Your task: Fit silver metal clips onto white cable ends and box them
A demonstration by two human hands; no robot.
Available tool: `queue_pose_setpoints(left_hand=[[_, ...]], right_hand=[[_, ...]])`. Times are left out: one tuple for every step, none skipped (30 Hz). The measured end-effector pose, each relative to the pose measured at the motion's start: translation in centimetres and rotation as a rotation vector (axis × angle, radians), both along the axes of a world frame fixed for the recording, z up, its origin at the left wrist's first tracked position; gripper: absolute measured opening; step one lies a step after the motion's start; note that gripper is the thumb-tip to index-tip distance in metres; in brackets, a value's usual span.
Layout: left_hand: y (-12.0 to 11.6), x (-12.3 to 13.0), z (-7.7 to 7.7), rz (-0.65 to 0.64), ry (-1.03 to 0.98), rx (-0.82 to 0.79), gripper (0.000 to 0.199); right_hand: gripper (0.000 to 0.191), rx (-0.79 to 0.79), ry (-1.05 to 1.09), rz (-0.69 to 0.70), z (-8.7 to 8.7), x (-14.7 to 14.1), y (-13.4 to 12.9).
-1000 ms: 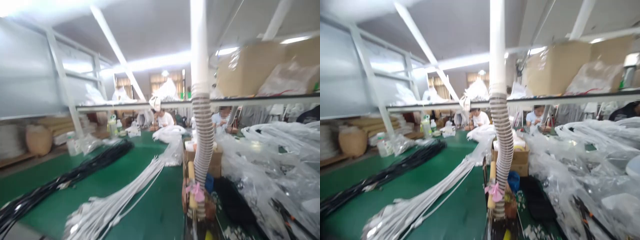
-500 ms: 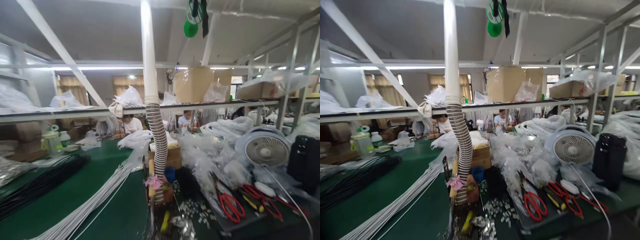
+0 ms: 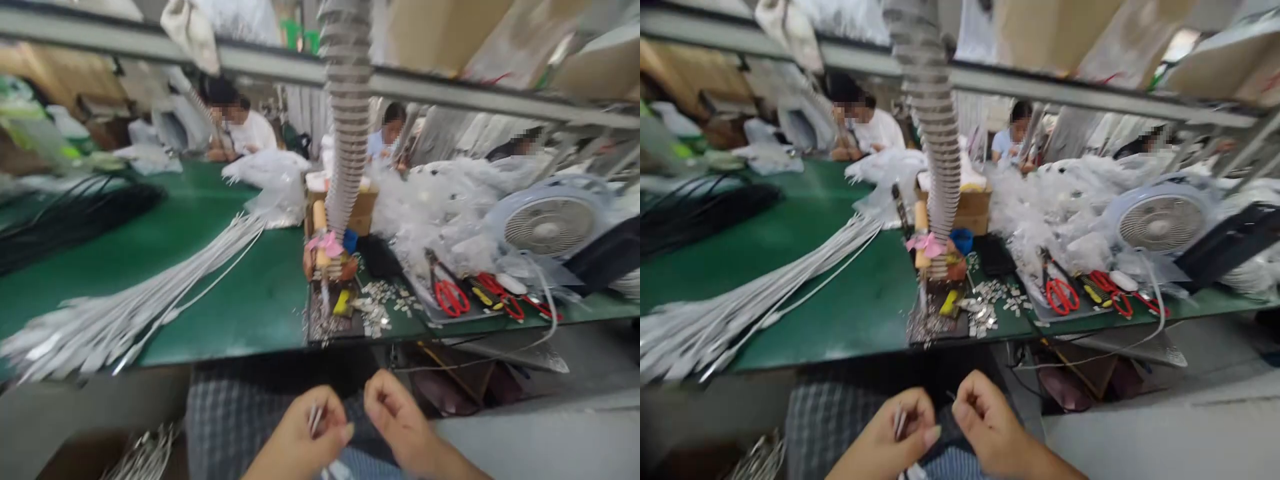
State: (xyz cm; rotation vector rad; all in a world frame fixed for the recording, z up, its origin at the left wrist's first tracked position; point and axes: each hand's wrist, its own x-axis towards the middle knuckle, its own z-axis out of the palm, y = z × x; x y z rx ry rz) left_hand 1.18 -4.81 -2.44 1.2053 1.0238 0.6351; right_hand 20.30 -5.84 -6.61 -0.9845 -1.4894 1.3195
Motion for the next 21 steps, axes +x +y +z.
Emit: queue_pose_setpoints(left_hand=[[0.0, 0.4, -0.3, -0.004, -0.003, -0.003, 0.026], [0.1, 0.7, -0.4, -0.026, -0.008, -0.027, 0.022], [0.1, 1.0, -0.5, -0.051, -0.039, -0.053, 0.019], [0.2, 1.2, -0.5, -0.074, -0.054, -0.082, 0.018], [0.2, 1.4, -0.5, -0.106, -0.057, -0.074, 0.016], [0.1, 1.5, -0.5, -0.141, -0.058, -0.050, 0.016], [0.1, 1.5, -0.6, -0.173, -0.055, -0.016, 0.017], [0.0, 1.5, -0.6, -0.199, -0.053, 0.022, 0.018], [-0.1, 1.5, -0.6, -0.217, -0.055, 0.054, 0.019], [-0.1, 1.6, -0.7, -0.224, -0.060, 0.078, 0.019], [-0.2, 1.6, -0.7, -0.227, -0.064, 0.095, 0.019], [-0.2, 1.6, -0.6, -0.226, -0.063, 0.108, 0.020], [-0.3, 1.7, -0.6, -0.226, -0.061, 0.121, 0.021], [-0.4, 1.7, -0.4, -0.225, -0.058, 0.127, 0.023], [-0.5, 1.6, -0.3, -0.223, -0.055, 0.123, 0.025], [-0.6, 1.5, 0.0, -0.215, -0.048, 0.111, 0.024], [-0.7, 1.3, 0.2, -0.198, -0.042, 0.093, 0.018], [-0.9, 1.1, 0.5, -0.172, -0.038, 0.071, 0.011], [-1.0, 0.8, 0.7, -0.144, -0.036, 0.053, 0.008], [-1.2, 0.5, 0.9, -0.118, -0.032, 0.046, 0.014], [-1.3, 0.2, 1.0, -0.102, -0.029, 0.048, 0.019]], right_hand=[[0.041, 0.007, 0.009, -0.014, 0.3, -0.1, -0.2], [0.036, 0.013, 0.007, -0.024, 0.6, -0.2, -0.2], [0.033, 0.025, -0.007, -0.020, 1.0, -0.3, -0.2], [0.031, 0.028, -0.031, -0.016, 1.4, -0.4, -0.2], [0.029, 0.037, -0.051, -0.006, 1.7, -0.5, -0.1], [0.028, 0.049, -0.073, 0.002, 1.9, -0.7, -0.1], [0.026, 0.061, -0.096, 0.003, 1.9, -0.7, -0.1], [0.025, 0.074, -0.113, 0.001, 2.0, -0.8, -0.1], [0.023, 0.088, -0.126, -0.007, 2.0, -0.9, -0.1], [0.021, 0.099, -0.139, -0.012, 2.1, -1.0, -0.1], [0.018, 0.101, -0.151, -0.012, 2.2, -1.0, -0.1], [0.016, 0.101, -0.158, -0.004, 2.3, -1.1, -0.1], [0.014, 0.103, -0.164, 0.012, 2.5, -1.2, -0.1], [0.013, 0.106, -0.169, 0.028, 2.8, -1.2, 0.0], [0.014, 0.108, -0.176, 0.043, 3.0, -1.3, 0.1], [0.016, 0.113, -0.179, 0.055, 3.2, -1.4, 0.2], [0.017, 0.124, -0.177, 0.058, 3.3, -1.5, 0.2], [0.019, 0.136, -0.171, 0.056, 3.4, -1.5, 0.3], [0.019, 0.148, -0.162, 0.050, 3.4, -1.5, 0.3], [0.019, 0.160, -0.149, 0.042, 3.3, -1.5, 0.3], [0.019, 0.170, -0.132, 0.033, 3.2, -1.5, 0.3]])
